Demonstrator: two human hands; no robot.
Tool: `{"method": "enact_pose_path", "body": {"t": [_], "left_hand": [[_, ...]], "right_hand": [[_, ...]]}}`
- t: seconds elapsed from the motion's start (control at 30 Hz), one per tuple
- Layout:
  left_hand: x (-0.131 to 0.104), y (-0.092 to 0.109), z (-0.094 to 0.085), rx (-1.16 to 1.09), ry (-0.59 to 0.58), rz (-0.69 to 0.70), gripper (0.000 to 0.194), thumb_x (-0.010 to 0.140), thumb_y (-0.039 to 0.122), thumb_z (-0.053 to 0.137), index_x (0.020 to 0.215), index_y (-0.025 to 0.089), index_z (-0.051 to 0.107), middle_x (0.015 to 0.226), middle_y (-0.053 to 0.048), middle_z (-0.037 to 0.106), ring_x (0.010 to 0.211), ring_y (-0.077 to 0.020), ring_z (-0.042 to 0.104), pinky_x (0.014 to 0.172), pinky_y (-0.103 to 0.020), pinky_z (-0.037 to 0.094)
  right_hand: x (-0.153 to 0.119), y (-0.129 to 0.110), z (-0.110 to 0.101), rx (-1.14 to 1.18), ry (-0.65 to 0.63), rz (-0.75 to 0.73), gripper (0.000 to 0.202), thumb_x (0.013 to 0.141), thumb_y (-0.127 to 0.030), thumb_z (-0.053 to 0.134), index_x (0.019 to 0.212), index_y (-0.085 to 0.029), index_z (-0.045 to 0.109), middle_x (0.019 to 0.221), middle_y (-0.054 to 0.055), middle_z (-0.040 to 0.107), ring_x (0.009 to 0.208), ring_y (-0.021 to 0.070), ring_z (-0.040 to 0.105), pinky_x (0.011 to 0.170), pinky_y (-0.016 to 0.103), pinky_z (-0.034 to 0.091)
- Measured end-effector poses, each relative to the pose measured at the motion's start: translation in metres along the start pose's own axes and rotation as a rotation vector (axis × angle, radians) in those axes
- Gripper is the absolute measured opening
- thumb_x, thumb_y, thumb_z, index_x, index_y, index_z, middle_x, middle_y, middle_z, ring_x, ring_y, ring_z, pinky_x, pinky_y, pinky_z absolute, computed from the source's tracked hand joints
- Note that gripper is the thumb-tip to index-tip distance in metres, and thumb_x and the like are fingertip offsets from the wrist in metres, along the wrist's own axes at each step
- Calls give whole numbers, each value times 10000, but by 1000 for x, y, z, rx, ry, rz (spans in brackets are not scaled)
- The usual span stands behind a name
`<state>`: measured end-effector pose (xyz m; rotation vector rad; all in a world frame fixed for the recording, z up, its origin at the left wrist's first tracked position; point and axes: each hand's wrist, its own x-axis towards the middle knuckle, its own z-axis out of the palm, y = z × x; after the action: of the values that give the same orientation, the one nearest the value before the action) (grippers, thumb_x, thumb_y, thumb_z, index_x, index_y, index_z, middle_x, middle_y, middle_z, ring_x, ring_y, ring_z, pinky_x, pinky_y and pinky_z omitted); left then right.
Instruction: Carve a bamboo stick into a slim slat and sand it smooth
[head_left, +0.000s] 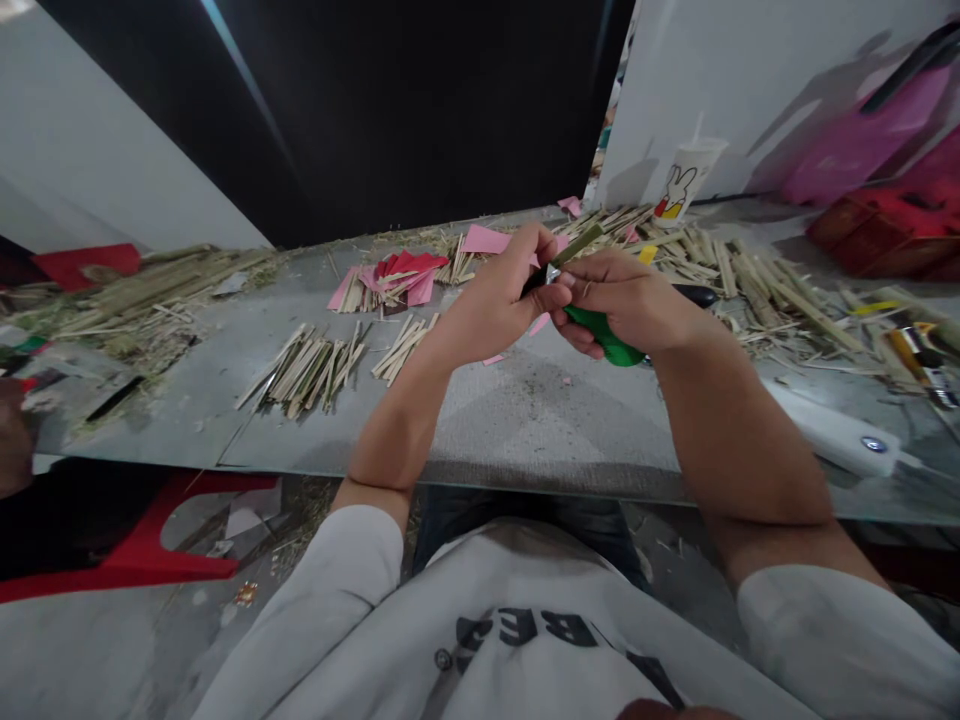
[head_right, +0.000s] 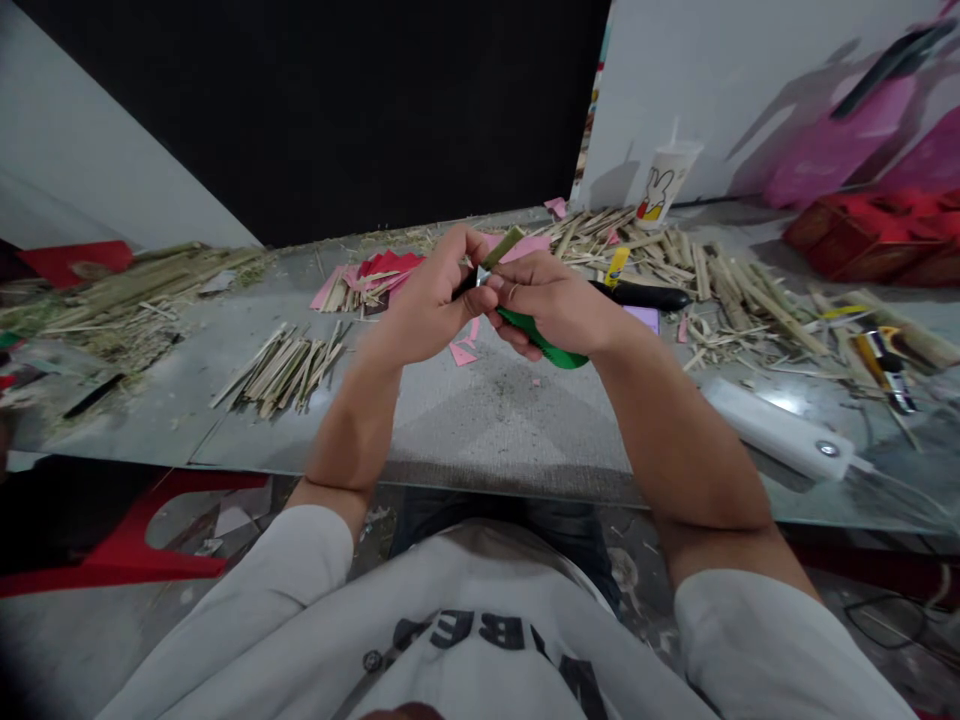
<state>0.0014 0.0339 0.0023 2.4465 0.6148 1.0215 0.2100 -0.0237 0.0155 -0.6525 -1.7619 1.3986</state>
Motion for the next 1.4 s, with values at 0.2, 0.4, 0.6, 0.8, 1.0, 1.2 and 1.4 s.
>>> {"method": "enact_pose_path", "body": {"t": [0.2, 0.4, 0.6, 0.8, 1.0, 1.2, 1.4], "left_hand": [[2, -4, -1, 33, 42, 22, 573, 1036, 847, 575, 1076, 279, 511, 969, -36, 565, 885, -225, 596, 793, -412, 512], [1, -3, -1, 76, 86, 36, 575, 1049, 855, 527, 1055, 280, 506, 988, -46, 599, 951, -251, 615, 828, -432, 499], [2, -8, -1, 67, 111, 16, 616, 1019, 888, 559, 1016, 276, 496, 924, -28, 565, 886, -232, 583, 783, -413, 464], [-1, -2, -7, 42, 21, 47, 561, 1046, 831, 589, 1043, 279, 486, 933, -23, 571, 825, -210, 552, 744, -400, 466], [-1, -2, -6, 59, 34, 52, 511, 1079, 779, 580, 1038, 280, 478, 922, -28, 561, 831, -223, 555, 748, -409, 454], [-1, -4, -6, 93, 82, 43, 524, 1071, 796, 576, 1025, 281, 491, 924, -32, 580, 883, -239, 594, 761, -407, 450], [2, -9, -6, 98, 110, 17, 525, 1060, 754, 646, 969, 274, 456, 878, -15, 550, 824, -213, 542, 724, -393, 415]], "right_hand": [[3, 4, -2, 59, -32, -25, 389, 1111, -443, 756, 832, -206, 624, 576, -30, 541, 411, 101, 436, 372, 246, 381], [6, 6, 3, 64, 22, -45, 456, 1064, -525, 817, 792, -219, 618, 569, -29, 508, 416, 113, 422, 342, 255, 358], [9, 13, 5, 46, 100, -92, 470, 1078, -542, 801, 795, -232, 590, 603, -31, 492, 436, 107, 405, 352, 244, 364], [7, 10, 2, 90, -58, -50, 439, 1070, -530, 812, 829, -215, 624, 582, -45, 500, 426, 101, 404, 346, 232, 378], [8, 10, 2, 124, -44, -49, 429, 1051, -523, 828, 824, -209, 644, 585, -38, 495, 422, 106, 391, 332, 245, 349], [11, 16, 4, 72, 5, -95, 490, 1051, -609, 812, 818, -227, 612, 563, -54, 467, 417, 105, 386, 346, 235, 373], [15, 21, 4, -21, 118, -99, 472, 1097, -528, 767, 777, -238, 577, 546, -50, 460, 408, 104, 387, 344, 235, 349]]}}
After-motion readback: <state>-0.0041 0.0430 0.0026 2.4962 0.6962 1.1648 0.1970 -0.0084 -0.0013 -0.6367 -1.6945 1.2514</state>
